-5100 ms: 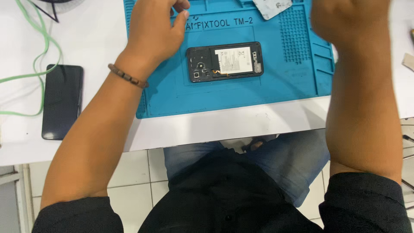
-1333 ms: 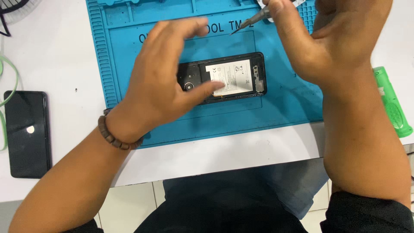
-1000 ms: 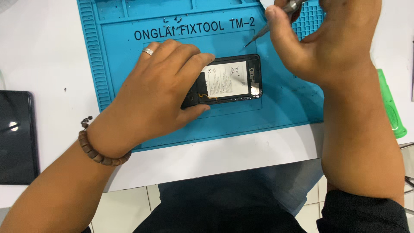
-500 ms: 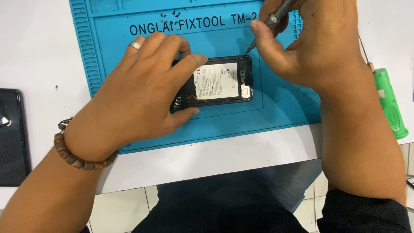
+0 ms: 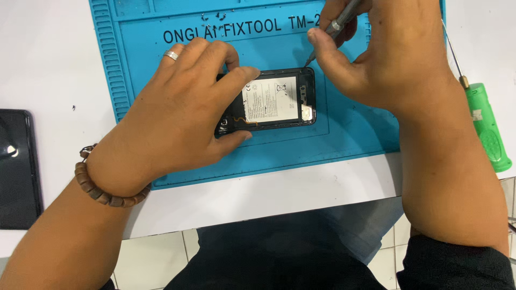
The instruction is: The person uses a screwdriver to remove multiple screws from the internal frame of a disassembled smartphone. The screws are removed one by one and placed on the blue work mat. The phone remains open on the mat throughout the clip.
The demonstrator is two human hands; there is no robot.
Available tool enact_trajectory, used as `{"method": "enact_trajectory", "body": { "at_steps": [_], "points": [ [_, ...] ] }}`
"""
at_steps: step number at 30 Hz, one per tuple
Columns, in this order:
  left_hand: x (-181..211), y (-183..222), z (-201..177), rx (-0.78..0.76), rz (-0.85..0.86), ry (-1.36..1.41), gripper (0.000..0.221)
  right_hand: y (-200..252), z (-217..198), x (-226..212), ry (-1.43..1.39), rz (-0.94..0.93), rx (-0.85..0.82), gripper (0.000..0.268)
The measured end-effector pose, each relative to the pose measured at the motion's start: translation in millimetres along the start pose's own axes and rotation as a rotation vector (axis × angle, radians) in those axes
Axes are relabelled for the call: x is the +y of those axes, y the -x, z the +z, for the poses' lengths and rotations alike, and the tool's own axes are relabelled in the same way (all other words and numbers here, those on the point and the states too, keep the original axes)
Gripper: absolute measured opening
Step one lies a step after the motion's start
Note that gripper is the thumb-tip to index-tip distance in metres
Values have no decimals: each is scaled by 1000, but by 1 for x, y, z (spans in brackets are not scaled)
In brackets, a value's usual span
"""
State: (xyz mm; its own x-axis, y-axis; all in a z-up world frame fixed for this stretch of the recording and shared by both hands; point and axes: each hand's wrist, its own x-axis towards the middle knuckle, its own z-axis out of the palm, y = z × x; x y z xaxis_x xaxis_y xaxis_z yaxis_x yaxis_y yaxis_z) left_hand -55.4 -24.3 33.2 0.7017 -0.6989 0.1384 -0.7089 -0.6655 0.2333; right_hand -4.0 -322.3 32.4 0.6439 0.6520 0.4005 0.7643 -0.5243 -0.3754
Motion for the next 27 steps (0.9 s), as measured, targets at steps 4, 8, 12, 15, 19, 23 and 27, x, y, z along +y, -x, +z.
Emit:
{"method": "enact_trajectory", "body": {
  "at_steps": [4,8,12,15,19,23,27],
  "points": [
    [0,0,-1,17,10,-2,75,5,-5,-3,138,27,-45,38],
    [1,-2,1,3,1,25,76,8,-12,-7,307,-52,-58,60],
    [6,-5,4,17,8,40,79,-3,-10,-21,181,-114,-44,27],
    [6,-5,4,24,6,47,74,-3,-5,-21,231,-122,-8,29],
    [6,-5,4,32,8,46,73,2,-6,-15,351,-87,-18,42],
    [6,-5,4,37,18,33,74,0,-10,-15,363,-92,-34,46],
    [5,-5,5,20,17,28,75,-5,-7,-23,168,-77,-19,26]
  ]
}}
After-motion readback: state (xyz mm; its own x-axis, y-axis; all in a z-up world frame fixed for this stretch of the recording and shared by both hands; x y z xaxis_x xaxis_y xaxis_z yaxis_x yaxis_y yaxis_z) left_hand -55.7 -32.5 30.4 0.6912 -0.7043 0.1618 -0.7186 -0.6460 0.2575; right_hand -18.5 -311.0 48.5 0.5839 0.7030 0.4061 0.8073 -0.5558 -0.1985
